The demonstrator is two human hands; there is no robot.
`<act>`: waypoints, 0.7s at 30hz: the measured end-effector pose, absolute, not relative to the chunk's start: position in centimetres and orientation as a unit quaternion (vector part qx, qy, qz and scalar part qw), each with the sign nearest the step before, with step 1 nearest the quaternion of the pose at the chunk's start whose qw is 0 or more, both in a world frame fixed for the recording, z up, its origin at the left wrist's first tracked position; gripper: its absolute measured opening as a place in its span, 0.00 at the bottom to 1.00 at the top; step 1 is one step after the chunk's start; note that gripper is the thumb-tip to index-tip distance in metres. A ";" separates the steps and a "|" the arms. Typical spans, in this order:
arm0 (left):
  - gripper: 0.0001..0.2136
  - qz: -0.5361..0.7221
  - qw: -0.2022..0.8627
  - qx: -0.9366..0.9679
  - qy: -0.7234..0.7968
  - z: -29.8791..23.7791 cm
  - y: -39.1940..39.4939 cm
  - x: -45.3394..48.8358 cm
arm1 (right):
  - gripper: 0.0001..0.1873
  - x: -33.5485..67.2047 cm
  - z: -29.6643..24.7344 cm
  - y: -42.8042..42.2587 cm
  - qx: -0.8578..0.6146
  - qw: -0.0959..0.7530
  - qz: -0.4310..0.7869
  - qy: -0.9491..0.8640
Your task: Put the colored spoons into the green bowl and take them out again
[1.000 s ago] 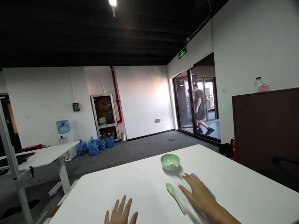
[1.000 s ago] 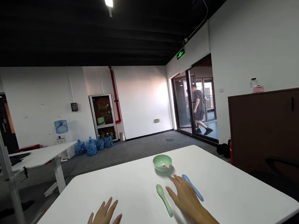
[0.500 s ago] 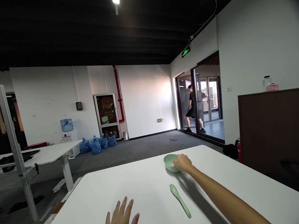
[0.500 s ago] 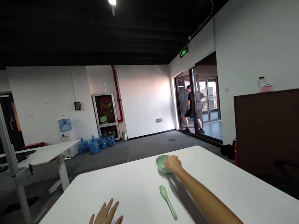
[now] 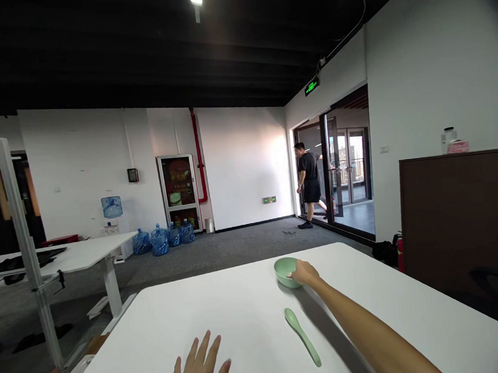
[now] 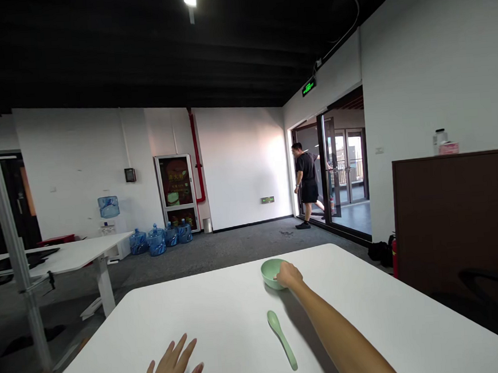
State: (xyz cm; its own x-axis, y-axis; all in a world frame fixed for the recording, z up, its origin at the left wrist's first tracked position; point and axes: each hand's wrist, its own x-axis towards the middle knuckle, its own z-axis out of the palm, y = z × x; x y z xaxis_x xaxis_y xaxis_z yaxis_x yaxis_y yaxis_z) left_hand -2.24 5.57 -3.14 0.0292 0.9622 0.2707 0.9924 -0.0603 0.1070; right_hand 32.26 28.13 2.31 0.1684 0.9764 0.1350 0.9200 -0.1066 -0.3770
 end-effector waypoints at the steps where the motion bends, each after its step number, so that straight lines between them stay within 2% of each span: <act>1: 0.26 -0.135 0.058 -0.716 -0.683 -3.2 5.6 -2.2 | 0.19 32.4 2.4 27.9 -0.741 0.188 0.074 -0.640; 6: 0.26 -0.137 0.071 -0.718 -0.679 -3.3 5.4 -1.8 | 0.17 34.6 2.7 25.5 -0.721 0.189 0.063 -0.664; 12: 0.25 -0.126 0.072 -0.719 -0.679 -2.3 4.6 -0.6 | 0.20 39.6 2.3 20.4 -0.704 0.205 0.045 -0.678; 21: 0.26 -0.109 0.059 -0.718 -0.685 -0.8 3.9 0.5 | 0.19 45.5 -2.7 17.0 -0.745 0.185 0.036 -0.639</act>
State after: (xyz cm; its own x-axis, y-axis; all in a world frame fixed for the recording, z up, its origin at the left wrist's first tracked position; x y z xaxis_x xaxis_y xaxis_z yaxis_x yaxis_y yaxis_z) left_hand 0.51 3.86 -0.81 0.0378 0.9707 0.2373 0.9965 -0.0545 0.0641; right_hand 45.50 17.04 -2.67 0.1797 0.9666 0.1826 0.9397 -0.1138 -0.3225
